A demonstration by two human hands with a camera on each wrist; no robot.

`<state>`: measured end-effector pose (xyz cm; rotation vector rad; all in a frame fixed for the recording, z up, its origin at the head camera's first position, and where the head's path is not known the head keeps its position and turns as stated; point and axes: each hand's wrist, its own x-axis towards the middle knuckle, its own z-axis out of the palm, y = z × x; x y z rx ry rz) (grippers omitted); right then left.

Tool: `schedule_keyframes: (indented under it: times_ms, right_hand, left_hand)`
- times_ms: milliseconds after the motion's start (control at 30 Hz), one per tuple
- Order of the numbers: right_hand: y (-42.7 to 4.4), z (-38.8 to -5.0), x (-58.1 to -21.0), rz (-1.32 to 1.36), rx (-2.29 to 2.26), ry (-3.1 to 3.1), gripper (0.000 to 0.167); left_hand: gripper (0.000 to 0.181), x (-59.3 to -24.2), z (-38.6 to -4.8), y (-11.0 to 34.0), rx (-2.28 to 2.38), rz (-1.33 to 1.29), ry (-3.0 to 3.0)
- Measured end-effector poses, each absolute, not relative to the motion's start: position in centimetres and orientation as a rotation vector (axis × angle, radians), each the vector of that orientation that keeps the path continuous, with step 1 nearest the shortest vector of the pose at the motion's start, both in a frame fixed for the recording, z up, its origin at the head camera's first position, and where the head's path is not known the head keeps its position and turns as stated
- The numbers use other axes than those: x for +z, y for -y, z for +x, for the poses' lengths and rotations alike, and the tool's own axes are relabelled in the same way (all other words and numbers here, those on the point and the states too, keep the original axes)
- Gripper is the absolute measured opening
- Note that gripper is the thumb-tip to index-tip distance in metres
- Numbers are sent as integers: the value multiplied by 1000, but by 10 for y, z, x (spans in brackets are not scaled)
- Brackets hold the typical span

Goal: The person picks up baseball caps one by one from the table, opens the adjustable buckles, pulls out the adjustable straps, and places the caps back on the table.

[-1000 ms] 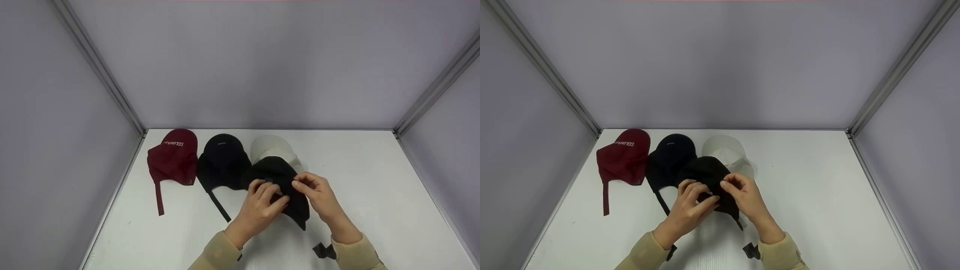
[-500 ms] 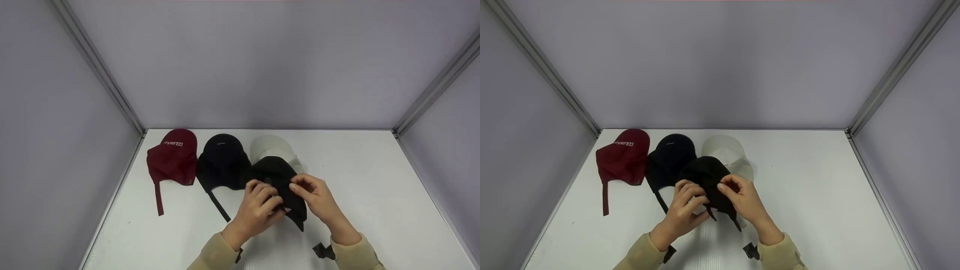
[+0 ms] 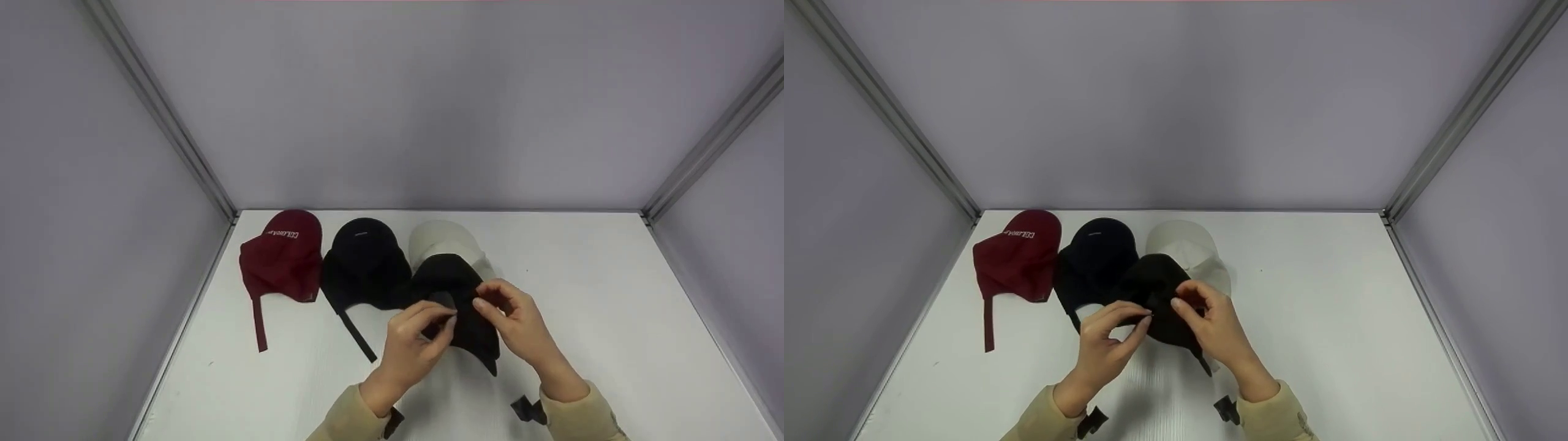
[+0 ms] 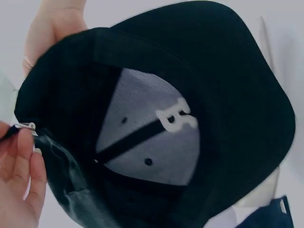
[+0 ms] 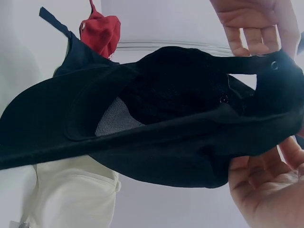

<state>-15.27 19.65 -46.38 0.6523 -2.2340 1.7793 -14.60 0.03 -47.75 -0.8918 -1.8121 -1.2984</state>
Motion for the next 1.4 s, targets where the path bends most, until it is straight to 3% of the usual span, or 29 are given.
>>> schedule_keyframes:
  times_ms: [200, 367, 700, 1067, 1400]
  right_hand:
    - [-193, -144, -462, 817, 1684, 2183, 47]
    - [-180, -128, -444, 850, 1454, 2141, 54]
    - [-172, -114, -469, 718, 1100, 2070, 34]
    - [-168, -114, -476, 606, 1083, 2232, 46]
    - [-165, -122, -477, 560, 1250, 2164, 29]
  left_hand:
    - [16, -476, -143, -4, -1409, -717, 1819]
    - [14, -476, -142, -5, -1398, -620, 1841]
    - [13, -474, -143, -6, -1438, -497, 1877]
    - [15, -460, -134, -8, -1484, -497, 1876]
    - [13, -436, -120, -7, -1528, -542, 1860]
